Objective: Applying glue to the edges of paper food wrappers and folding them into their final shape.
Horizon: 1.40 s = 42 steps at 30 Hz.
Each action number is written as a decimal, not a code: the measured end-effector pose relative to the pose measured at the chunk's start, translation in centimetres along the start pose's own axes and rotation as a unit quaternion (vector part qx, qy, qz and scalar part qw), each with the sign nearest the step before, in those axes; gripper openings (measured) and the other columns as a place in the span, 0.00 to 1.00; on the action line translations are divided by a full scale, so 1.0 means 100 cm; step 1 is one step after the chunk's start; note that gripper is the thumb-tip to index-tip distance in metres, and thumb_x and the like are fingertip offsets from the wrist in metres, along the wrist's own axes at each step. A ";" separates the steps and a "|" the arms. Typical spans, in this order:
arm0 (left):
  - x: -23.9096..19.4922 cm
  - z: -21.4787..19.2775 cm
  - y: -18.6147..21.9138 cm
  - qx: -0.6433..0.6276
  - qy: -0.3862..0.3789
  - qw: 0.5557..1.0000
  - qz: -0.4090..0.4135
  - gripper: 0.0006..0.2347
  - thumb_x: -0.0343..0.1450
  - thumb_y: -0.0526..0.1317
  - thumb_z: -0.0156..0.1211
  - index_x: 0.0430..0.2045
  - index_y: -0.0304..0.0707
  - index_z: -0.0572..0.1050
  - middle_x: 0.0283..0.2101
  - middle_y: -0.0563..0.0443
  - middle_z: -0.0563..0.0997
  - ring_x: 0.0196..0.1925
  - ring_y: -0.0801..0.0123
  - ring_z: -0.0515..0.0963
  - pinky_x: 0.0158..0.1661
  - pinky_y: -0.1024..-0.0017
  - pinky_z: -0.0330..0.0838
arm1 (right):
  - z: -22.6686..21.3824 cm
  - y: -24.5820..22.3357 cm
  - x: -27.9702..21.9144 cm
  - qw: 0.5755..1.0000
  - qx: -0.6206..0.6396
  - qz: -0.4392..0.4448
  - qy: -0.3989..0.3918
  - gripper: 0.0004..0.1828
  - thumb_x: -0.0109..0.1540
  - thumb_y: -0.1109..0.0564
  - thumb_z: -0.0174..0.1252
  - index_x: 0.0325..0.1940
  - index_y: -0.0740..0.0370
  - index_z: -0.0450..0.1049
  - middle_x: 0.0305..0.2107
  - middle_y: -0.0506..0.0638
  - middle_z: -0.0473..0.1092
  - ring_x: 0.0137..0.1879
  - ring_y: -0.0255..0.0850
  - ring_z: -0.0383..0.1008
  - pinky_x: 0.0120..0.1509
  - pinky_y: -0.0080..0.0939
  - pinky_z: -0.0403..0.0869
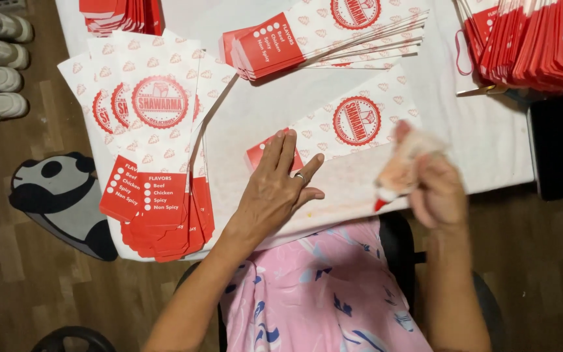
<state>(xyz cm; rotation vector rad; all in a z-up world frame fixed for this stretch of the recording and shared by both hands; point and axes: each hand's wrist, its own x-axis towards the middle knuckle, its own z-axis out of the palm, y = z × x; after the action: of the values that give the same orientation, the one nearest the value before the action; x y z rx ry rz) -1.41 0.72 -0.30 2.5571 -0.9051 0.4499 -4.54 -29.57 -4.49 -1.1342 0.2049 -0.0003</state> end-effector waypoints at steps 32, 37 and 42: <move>-0.007 0.000 -0.005 -0.113 -0.046 0.991 -0.059 0.23 0.73 0.59 0.54 0.59 0.52 0.76 0.70 0.33 0.66 0.73 0.33 0.61 0.71 0.44 0.53 | 0.027 -0.015 0.103 0.979 0.170 0.088 -0.070 0.32 0.70 0.46 0.48 0.75 0.65 0.58 0.71 0.60 0.60 0.76 0.51 0.62 0.82 0.57 0.61; -0.015 0.006 -0.012 -0.123 0.002 0.992 0.008 0.22 0.79 0.54 0.52 0.68 0.53 0.64 0.75 0.30 0.57 0.75 0.30 0.60 0.71 0.40 0.60 | 0.016 -0.065 0.099 0.966 0.244 0.021 0.086 0.37 0.60 0.58 0.66 0.71 0.70 0.62 0.54 0.70 0.72 0.61 0.56 0.77 0.66 0.52 0.79; -0.014 0.008 -0.010 -0.094 -0.022 0.995 0.004 0.25 0.74 0.53 0.64 0.64 0.48 0.67 0.73 0.28 0.57 0.74 0.29 0.59 0.68 0.38 0.61 | 0.027 -0.067 0.047 0.953 0.281 0.106 -0.039 0.27 0.66 0.55 0.58 0.64 0.76 0.64 0.65 0.80 0.61 0.73 0.69 0.63 0.80 0.63 0.62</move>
<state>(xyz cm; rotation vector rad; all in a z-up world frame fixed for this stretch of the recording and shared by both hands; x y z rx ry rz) -1.60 1.82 -1.79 2.4005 -0.9282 0.2964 1.23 -30.43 1.86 -0.5391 0.2366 0.1680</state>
